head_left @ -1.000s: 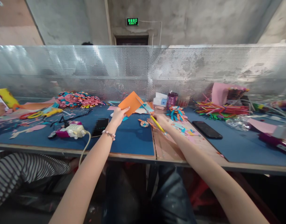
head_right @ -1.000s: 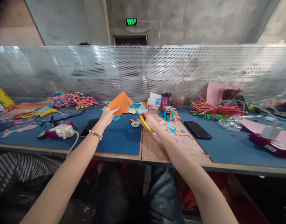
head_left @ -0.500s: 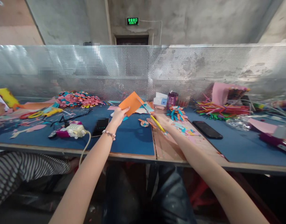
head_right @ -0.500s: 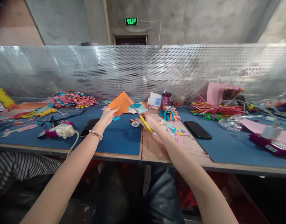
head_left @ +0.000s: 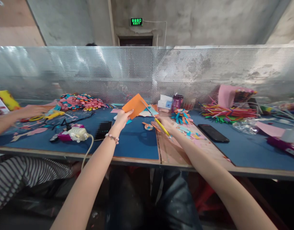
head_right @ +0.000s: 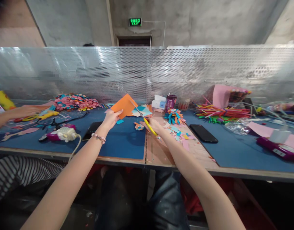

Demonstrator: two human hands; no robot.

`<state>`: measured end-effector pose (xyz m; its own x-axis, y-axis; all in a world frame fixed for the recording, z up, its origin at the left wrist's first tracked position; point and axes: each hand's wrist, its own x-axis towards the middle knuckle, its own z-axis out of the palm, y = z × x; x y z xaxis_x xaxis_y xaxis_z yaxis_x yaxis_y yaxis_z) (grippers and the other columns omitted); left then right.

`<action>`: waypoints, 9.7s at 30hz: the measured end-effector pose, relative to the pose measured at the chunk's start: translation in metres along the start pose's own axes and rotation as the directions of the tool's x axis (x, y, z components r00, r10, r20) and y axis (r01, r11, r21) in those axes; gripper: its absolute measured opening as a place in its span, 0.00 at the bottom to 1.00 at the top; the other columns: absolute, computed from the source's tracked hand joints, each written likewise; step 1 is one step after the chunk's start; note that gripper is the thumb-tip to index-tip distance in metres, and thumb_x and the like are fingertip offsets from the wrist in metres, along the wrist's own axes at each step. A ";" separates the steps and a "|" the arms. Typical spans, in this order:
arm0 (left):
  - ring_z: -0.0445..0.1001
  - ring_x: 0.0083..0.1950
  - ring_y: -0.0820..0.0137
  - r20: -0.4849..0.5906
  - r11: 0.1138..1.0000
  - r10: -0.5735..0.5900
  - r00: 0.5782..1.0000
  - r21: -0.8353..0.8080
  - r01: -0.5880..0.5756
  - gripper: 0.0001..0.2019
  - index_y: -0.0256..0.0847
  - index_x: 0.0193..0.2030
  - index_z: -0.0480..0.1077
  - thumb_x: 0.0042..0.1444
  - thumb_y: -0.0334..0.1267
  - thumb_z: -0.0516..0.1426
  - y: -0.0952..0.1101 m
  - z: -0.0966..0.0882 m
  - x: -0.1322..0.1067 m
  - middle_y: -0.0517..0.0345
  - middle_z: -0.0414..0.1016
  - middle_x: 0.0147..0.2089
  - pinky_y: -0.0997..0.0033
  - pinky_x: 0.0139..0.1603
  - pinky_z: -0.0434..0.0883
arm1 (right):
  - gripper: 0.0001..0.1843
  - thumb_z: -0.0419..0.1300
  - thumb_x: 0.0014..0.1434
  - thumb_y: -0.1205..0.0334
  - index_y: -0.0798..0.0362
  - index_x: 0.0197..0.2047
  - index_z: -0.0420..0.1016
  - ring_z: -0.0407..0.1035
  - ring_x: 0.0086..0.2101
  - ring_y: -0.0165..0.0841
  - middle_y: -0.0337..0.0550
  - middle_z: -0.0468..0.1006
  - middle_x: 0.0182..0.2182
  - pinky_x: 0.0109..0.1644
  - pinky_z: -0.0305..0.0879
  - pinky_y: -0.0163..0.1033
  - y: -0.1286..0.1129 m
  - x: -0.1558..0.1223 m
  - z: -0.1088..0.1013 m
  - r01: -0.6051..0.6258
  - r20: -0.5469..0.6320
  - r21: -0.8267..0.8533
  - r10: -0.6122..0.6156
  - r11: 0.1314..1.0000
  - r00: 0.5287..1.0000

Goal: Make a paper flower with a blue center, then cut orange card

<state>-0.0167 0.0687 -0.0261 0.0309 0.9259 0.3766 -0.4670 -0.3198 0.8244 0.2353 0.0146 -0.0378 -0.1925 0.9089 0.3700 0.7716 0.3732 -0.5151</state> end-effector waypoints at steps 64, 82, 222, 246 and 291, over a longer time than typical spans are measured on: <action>0.80 0.46 0.56 0.167 0.992 -0.057 0.984 0.123 0.036 0.26 0.35 0.54 0.72 0.46 0.31 0.69 -0.002 0.003 -0.005 0.40 0.78 0.52 0.60 0.40 0.80 | 0.22 0.52 0.64 0.45 0.55 0.32 0.74 0.73 0.32 0.37 0.43 0.76 0.27 0.31 0.58 0.36 0.003 0.003 0.011 -0.050 -0.161 -0.124 0.029 0.991 0.986; 0.79 0.47 0.55 0.177 0.991 -0.052 0.983 0.134 0.028 0.29 0.36 0.57 0.70 0.47 0.31 0.68 0.000 0.004 -0.007 0.40 0.77 0.53 0.58 0.41 0.81 | 0.17 0.58 0.66 0.54 0.57 0.51 0.72 0.73 0.43 0.36 0.45 0.75 0.46 0.46 0.72 0.45 -0.025 -0.014 -0.002 -0.112 -0.056 -0.062 0.109 0.992 0.993; 0.78 0.52 0.56 -0.033 0.999 0.051 0.998 -0.009 -0.051 0.17 0.36 0.48 0.75 0.50 0.29 0.66 0.002 0.005 -0.003 0.46 0.79 0.52 0.52 0.53 0.76 | 0.18 0.55 0.68 0.51 0.59 0.44 0.74 0.73 0.35 0.32 0.40 0.76 0.37 0.39 0.72 0.39 -0.034 -0.023 -0.018 0.012 0.010 -0.085 -0.011 0.996 1.000; 0.79 0.51 0.54 -0.039 0.999 0.038 0.999 0.003 -0.038 0.16 0.35 0.47 0.75 0.50 0.28 0.65 0.004 0.006 -0.002 0.42 0.78 0.53 0.48 0.54 0.75 | 0.17 0.57 0.66 0.52 0.59 0.45 0.74 0.73 0.36 0.34 0.42 0.76 0.39 0.40 0.72 0.40 -0.028 -0.017 -0.014 -0.033 0.035 -0.097 0.036 0.995 0.999; 0.79 0.48 0.58 0.020 0.999 0.029 0.999 0.021 -0.029 0.19 0.35 0.50 0.73 0.51 0.31 0.66 -0.002 0.000 0.001 0.43 0.78 0.53 0.59 0.46 0.79 | 0.19 0.58 0.66 0.54 0.57 0.55 0.71 0.71 0.46 0.41 0.46 0.73 0.50 0.49 0.71 0.49 -0.013 -0.010 -0.008 0.039 0.074 0.094 -0.046 0.995 0.996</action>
<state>-0.0154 0.0706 -0.0268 0.0348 0.9120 0.4086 -0.4488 -0.3511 0.8218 0.2317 -0.0013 -0.0288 -0.2721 0.9021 0.3348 0.7032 0.4240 -0.5708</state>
